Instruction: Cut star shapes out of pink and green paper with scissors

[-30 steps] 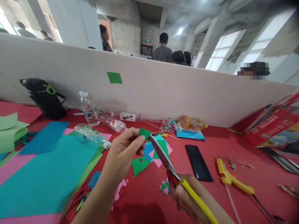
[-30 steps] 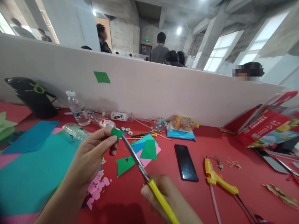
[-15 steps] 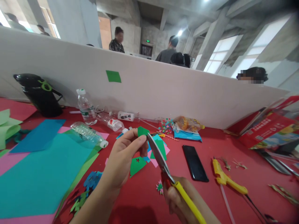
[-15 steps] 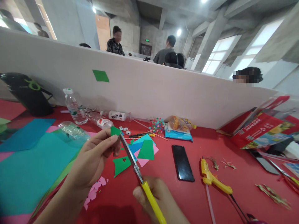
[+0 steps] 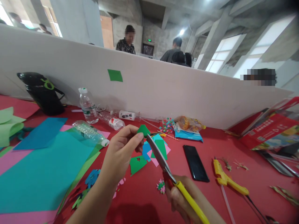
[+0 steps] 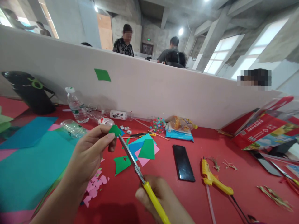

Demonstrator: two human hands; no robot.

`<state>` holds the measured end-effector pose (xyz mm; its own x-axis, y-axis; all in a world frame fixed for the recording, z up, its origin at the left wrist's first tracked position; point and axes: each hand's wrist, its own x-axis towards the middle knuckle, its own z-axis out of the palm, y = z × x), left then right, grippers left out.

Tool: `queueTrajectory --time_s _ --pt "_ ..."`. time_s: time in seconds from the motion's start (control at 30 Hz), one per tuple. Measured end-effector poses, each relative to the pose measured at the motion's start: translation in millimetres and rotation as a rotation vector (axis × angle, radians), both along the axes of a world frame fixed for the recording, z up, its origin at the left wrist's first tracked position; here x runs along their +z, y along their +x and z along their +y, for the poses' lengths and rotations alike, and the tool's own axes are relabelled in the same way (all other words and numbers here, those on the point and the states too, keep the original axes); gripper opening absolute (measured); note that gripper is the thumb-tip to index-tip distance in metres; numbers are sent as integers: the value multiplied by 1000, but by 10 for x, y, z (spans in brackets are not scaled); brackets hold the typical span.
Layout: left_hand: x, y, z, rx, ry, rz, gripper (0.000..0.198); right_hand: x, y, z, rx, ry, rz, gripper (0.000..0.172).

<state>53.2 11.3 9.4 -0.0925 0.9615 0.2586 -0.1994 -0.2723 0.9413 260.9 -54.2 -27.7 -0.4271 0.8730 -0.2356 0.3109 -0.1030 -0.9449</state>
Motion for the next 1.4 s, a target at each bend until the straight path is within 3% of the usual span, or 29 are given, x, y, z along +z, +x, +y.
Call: queueTrajectory --time_s 0.3,0.73,0.93,1.1,1.4 --pt "16 -64 7 -9 -15 145 11 159 4 -20 -28 14 -28 71" --pt "12 -123 26 -64 -31 166 10 161 15 -10 -35 -35 -62 72" --pt "4 -149 22 -73 -44 173 8 78 74 18 31 2 -61 74" --pt "0 -170 23 -142 -38 187 8 -38 173 -74 -68 18 -102 66" --pt "-10 -182 45 -187 -57 203 9 58 100 85 83 103 -102 69"
